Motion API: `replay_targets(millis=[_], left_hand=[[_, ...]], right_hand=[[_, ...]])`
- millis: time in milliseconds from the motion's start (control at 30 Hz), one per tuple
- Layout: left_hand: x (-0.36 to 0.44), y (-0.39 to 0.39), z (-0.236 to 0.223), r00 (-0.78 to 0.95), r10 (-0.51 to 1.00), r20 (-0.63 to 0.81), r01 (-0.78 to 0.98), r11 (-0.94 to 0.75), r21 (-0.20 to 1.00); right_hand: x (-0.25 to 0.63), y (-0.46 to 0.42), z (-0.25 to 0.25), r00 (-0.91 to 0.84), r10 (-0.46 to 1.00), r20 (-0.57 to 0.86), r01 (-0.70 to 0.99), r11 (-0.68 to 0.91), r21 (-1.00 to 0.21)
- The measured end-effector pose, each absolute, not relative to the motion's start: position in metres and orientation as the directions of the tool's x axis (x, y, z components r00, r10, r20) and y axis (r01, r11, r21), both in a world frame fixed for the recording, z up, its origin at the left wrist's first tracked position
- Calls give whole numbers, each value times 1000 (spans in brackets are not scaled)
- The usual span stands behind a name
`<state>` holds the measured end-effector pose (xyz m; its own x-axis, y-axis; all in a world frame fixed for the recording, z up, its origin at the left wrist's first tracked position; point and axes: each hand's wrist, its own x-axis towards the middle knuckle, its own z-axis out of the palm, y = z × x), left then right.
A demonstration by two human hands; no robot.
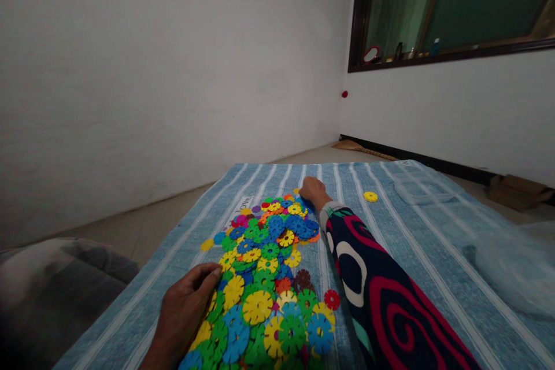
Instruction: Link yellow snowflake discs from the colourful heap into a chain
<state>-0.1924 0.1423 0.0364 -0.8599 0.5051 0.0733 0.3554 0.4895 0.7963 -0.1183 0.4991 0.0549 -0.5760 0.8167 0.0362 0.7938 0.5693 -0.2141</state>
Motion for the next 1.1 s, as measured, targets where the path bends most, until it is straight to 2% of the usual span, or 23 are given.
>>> replay_targets(millis=[233,867,1100], left_hand=[[-192,142,37,-863,503,54,333,486,808],[-197,141,29,-838,523,151,429,463,776],[-195,142,37,-849,515,117,405,493,770]], right_hand=[[-126,492,55,-600,798,53,778,598,-192],[-133,494,48,-689,713,133,697,702,-149],[-144,486,51,-704,703,107,691,711,-127]])
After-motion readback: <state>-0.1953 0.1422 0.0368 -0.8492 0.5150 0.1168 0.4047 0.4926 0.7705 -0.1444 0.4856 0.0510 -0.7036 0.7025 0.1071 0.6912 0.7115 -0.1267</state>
